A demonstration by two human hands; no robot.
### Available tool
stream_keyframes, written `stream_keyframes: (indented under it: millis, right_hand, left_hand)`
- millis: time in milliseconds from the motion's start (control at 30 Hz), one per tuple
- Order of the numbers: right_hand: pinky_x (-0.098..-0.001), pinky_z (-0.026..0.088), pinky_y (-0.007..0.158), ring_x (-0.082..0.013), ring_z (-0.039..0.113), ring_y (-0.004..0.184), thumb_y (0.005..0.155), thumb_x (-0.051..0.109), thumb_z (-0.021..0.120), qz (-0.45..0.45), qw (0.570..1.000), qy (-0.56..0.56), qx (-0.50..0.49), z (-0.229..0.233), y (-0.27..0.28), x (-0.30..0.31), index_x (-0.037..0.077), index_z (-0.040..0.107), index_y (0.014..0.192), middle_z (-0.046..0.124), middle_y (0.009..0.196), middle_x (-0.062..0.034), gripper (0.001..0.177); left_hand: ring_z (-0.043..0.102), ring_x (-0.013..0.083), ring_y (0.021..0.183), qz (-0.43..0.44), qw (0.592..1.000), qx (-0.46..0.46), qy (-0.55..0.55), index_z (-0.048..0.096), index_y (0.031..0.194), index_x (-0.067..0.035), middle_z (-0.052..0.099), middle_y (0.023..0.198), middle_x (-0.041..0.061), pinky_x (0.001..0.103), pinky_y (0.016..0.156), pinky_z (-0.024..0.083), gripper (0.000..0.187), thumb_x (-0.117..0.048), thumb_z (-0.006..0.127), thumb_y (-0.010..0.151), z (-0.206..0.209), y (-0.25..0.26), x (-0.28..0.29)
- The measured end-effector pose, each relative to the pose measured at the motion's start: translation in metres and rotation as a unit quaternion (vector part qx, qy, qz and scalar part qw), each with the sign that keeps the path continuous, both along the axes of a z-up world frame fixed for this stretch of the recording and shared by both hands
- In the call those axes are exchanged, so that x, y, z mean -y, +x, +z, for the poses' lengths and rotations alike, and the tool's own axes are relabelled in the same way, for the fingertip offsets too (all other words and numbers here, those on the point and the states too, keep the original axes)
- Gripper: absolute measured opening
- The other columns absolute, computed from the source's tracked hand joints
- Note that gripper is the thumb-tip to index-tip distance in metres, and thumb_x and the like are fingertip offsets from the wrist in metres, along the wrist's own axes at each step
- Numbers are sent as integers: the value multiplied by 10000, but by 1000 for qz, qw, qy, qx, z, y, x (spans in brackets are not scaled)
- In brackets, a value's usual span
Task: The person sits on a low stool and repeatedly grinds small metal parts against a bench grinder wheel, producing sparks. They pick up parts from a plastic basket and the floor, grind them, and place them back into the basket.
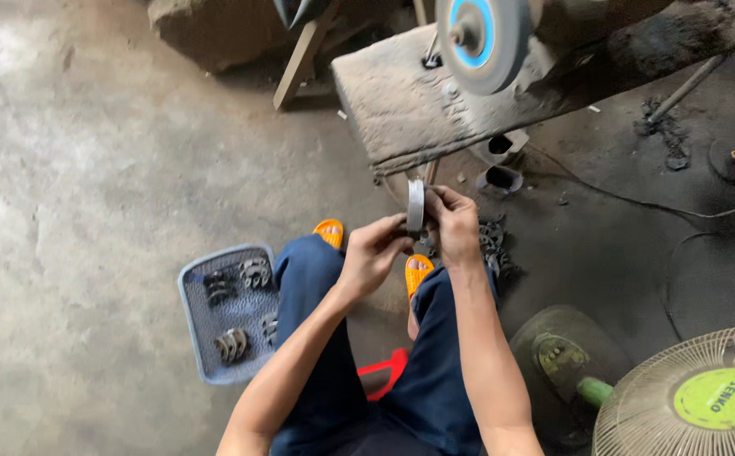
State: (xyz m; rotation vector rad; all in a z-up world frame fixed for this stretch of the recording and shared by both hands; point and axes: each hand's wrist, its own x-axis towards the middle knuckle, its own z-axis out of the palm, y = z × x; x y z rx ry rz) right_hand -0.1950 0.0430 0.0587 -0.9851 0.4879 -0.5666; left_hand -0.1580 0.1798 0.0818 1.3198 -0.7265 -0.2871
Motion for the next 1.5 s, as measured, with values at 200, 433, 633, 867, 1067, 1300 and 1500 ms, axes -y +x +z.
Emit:
stream_keyframes:
  millis: [200,433,633,867,1067,1300,1500]
  right_hand:
    - [-225,452,378,-144,543,428,823,8,624,43,997,-49,31,31,-35,-56,-51,620,780,572,579,-130,73]
    - [-224,453,367,-151,543,441,822,41,636,64,996,-55,22,5,-46,-69,-66,633,819,598,637,-159,107]
    - [-213,463,425,-134,577,505,843,41,617,64,996,-60,9,-4,-48,-74,-78,626,839,606,632,-147,119]
    - [-281,537,577,-182,640,667,851,35,605,59,998,-27,-23,-10,-52,-86,-80,627,848,644,753,-186,117]
    - [-233,512,509,-133,606,577,839,32,608,71,989,-95,-91,-3,-46,-87,-28,648,868,623,676,-130,78]
    - [-167,462,812,-37,549,808,750,-29,687,82,903,-355,-226,28,-36,-34,103,618,1126,623,976,14,405]
    - [-159,581,895,-74,637,965,915,52,716,105,906,-343,-223,-32,-45,52,125,556,1139,634,1082,-17,285]
  left_hand:
    - [626,155,600,9,996,-74,-55,632,1000,49,633,673,147,306,546,532,258,88,673,749,21,-43,-50]
    - [603,131,607,16,993,-90,-78,641,978,55,617,683,133,302,531,527,233,74,682,749,19,-57,-70]
    - [574,115,603,15,989,-114,-98,644,989,56,609,664,135,291,529,512,238,71,676,753,19,-61,-78]
    - [589,142,593,-3,977,-167,-136,623,1029,77,618,676,161,288,550,513,275,90,667,758,7,-62,-84]
    - [564,112,636,9,970,-206,-129,633,1032,56,628,702,127,275,558,503,291,62,690,746,-1,-58,-96]
    - [454,67,611,246,943,-218,47,605,679,-45,515,621,-5,200,567,371,91,23,598,618,45,2,-205]
    - [526,22,695,405,879,-222,121,677,910,-21,611,754,-32,171,647,459,188,-7,707,725,-81,15,-333]
